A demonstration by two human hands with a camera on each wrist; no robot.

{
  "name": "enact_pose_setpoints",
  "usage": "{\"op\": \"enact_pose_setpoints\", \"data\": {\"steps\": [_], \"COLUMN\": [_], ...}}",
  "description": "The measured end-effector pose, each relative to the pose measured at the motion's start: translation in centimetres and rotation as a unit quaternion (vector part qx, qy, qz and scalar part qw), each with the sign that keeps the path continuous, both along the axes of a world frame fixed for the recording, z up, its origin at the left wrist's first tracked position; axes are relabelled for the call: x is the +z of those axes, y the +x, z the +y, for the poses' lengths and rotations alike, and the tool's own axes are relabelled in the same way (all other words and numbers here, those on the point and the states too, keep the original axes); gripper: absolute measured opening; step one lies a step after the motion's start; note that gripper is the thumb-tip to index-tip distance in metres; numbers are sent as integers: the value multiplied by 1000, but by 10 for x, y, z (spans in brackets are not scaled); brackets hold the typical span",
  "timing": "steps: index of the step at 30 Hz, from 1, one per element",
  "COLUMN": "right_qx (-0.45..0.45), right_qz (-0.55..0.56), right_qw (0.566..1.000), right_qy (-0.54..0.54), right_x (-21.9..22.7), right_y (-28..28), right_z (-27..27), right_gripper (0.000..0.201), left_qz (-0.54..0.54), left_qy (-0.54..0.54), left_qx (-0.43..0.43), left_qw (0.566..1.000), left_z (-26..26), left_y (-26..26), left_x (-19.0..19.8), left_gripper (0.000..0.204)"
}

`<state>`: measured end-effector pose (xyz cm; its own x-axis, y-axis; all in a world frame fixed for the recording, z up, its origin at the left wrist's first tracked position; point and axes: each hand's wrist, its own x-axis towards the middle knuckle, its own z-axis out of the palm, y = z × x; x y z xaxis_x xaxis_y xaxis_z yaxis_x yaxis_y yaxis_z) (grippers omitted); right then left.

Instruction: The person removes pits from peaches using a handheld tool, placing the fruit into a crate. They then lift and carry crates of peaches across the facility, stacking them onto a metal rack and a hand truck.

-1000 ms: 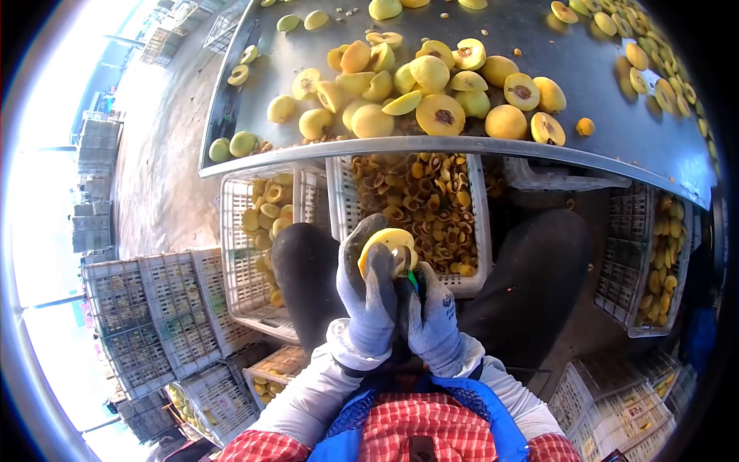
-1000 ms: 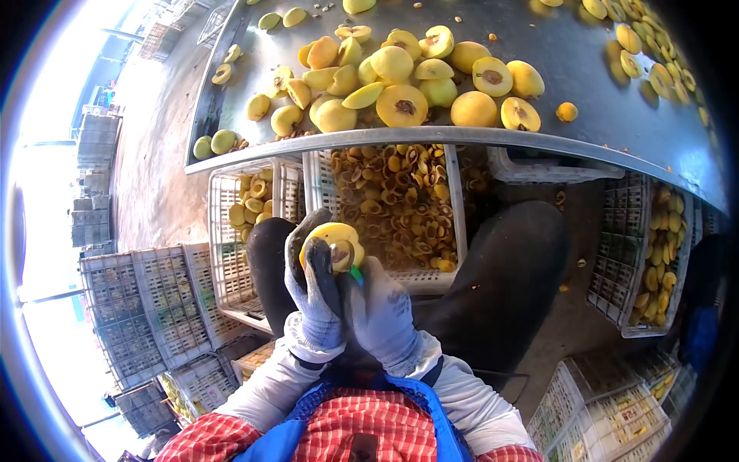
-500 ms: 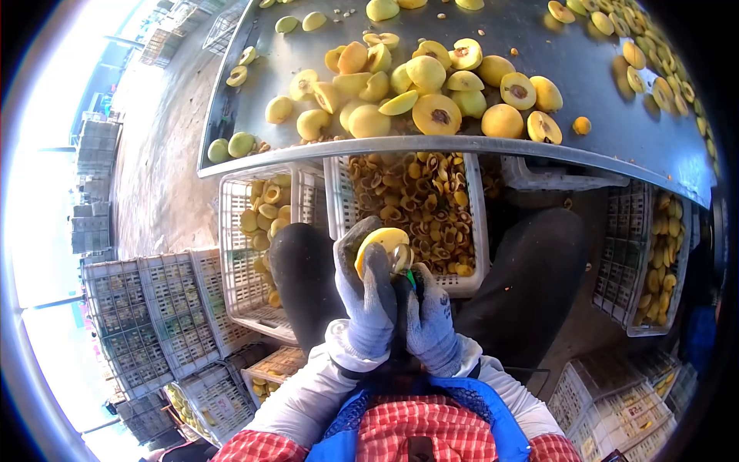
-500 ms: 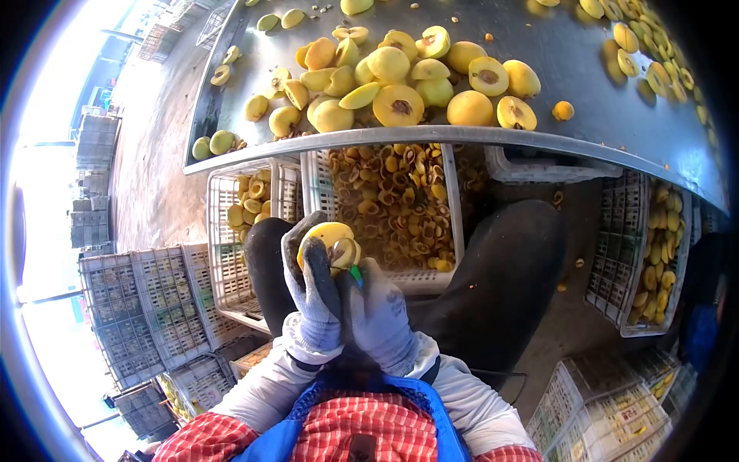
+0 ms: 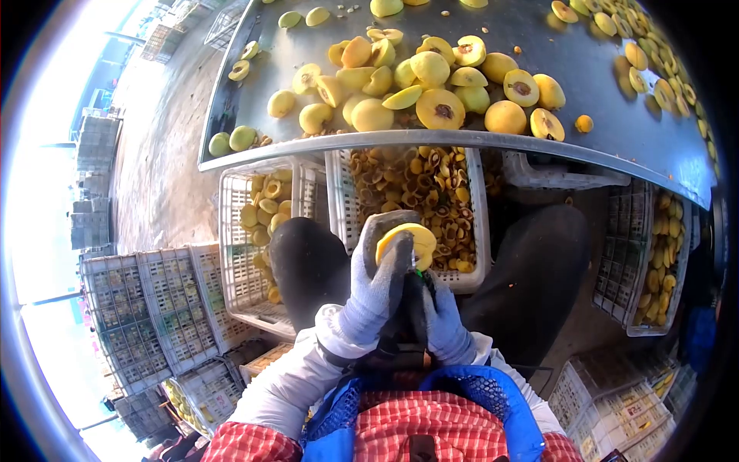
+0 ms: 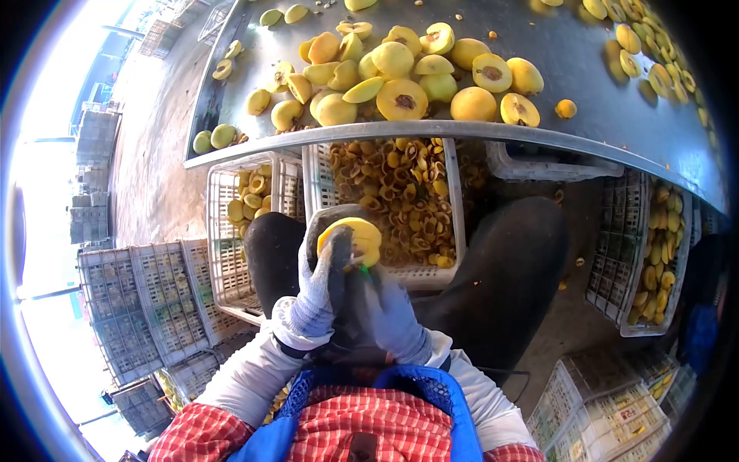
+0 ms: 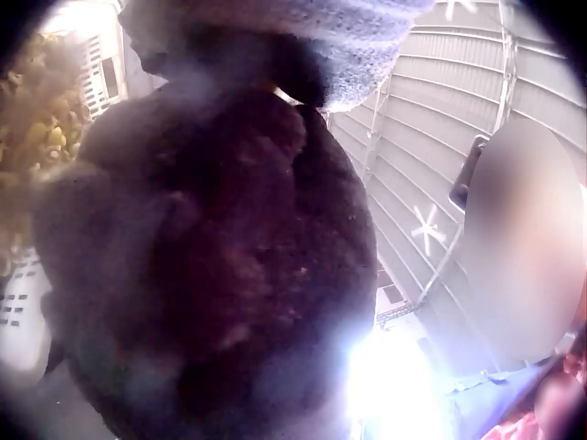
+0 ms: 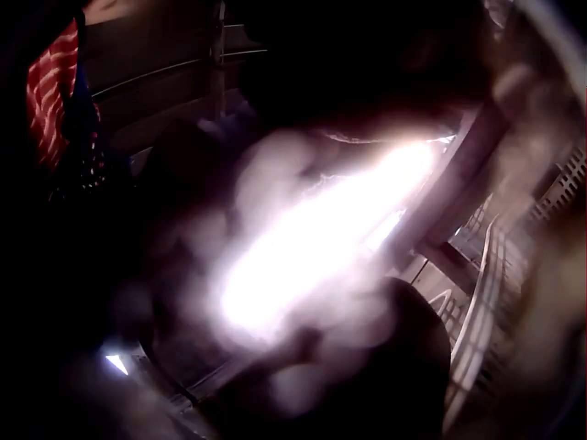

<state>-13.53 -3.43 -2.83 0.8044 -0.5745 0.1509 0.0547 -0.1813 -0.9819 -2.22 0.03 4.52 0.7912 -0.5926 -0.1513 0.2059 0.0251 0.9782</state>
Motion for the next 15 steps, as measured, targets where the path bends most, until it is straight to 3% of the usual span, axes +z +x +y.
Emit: {"op": "enact_pose_setpoints", "data": {"steps": [1,2,3,4,5,8,11,13,14,15], "right_qx": [1,71,104,197,278,242,203,284,323,333], "right_qz": [4,-25,-29,-65,-97,-18,88,33,7,-15], "right_qw": [982,923,825,672,481,512,565,475,428,412], "right_qy": [188,378,555,711,826,824,795,832,844,848], "right_x": [-2,-3,2,21,34,43,53,43,38,37], "right_y": [5,6,9,12,13,11,19,21,22,23], "right_z": [7,6,2,-17,-27,-26,-26,-27,-26,-24], "right_gripper": [32,32,32,33,34,41,49,48,47,48], "left_qz": [15,21,26,32,62,2,-311,-445,-346,-244], "left_qy": [27,35,43,53,41,69,147,167,132,93], "left_qx": [-5,-22,-42,-65,-77,-93,-127,-151,-133,-113], "left_qw": [999,999,998,996,994,993,930,867,919,959], "left_z": [-2,-1,0,1,2,6,15,18,20,21], "left_y": [3,8,15,20,22,27,42,53,50,45], "left_x": [3,4,3,2,0,-12,-15,-11,-12,-13], "left_gripper": [29,28,27,27,27,27,26,26,26,26]}}
